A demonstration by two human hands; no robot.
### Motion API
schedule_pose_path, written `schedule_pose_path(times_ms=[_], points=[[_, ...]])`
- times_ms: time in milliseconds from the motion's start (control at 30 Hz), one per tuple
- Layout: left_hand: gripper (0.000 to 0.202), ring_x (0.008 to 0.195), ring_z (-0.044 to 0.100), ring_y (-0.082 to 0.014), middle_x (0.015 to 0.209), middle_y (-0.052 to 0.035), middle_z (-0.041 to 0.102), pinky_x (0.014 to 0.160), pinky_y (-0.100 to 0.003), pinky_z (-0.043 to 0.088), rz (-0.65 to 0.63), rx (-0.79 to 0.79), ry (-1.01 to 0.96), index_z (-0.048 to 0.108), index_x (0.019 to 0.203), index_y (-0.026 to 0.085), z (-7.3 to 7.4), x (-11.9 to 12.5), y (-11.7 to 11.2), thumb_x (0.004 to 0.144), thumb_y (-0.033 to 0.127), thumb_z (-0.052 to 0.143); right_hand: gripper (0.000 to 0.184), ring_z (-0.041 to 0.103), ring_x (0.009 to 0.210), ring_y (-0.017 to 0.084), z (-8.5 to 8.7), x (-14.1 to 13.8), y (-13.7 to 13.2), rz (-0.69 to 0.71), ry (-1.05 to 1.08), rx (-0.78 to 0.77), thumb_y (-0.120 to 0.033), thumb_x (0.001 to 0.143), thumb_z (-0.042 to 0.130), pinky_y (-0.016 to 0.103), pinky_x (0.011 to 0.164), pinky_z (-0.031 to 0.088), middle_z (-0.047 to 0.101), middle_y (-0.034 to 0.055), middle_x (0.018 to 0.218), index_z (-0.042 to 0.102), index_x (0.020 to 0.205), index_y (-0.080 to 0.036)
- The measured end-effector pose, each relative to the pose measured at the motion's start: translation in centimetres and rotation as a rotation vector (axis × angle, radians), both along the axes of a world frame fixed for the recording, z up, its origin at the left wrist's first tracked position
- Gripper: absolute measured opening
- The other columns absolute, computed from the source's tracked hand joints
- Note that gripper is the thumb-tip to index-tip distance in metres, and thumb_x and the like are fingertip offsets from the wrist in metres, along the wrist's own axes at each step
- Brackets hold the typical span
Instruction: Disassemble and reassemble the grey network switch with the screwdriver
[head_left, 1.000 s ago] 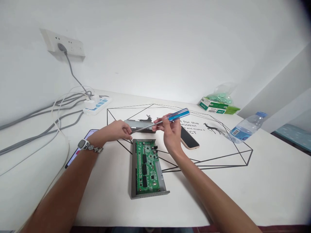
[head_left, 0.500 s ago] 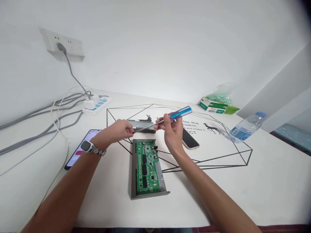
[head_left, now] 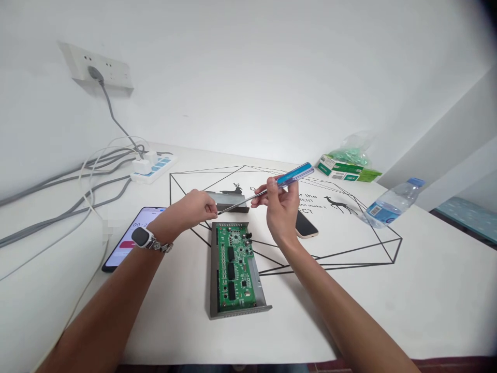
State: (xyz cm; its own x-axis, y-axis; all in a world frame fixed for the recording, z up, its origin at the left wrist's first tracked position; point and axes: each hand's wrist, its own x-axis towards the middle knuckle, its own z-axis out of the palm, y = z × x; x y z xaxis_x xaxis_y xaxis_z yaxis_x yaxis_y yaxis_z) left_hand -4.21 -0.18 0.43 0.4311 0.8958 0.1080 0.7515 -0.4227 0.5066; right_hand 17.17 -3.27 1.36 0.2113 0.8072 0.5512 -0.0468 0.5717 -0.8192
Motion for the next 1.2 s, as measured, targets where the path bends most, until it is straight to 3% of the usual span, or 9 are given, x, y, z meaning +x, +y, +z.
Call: schedule_pose_path(times_ms=[567,1200], points=[[0.022,0.070,0.066,-0.0184,0.075,-0.0049,0.074,0.062,-0.028,0.044,0.010,-0.028,-0.002,0.074,0.076,0.018,0.1,-0.3,0.0,0.079,0.037,0.065,0.029,0.062,0.051,0.013,0.2,0.1,0.1,0.033,0.074,0.002,-0.046,0.091,0.062,0.030,0.050,0.053,0.064,-0.0028,0.074,0.042,0.099,-0.026],[0.012,0.073,0.066,-0.0199,0.078,-0.0052,0.074,0.064,-0.028,0.045,0.002,0.045,0.060,0.075,0.077,0.019,-0.1,0.8,-0.1,0.077,0.027,0.066,0.029,0.061,0.051,0.013,0.6,0.3,-0.1,-0.025,-0.016,-0.001,-0.047,0.091,0.064,0.030,0.050,0.055,0.064,-0.0019,0.074,0.046,0.104,-0.028]])
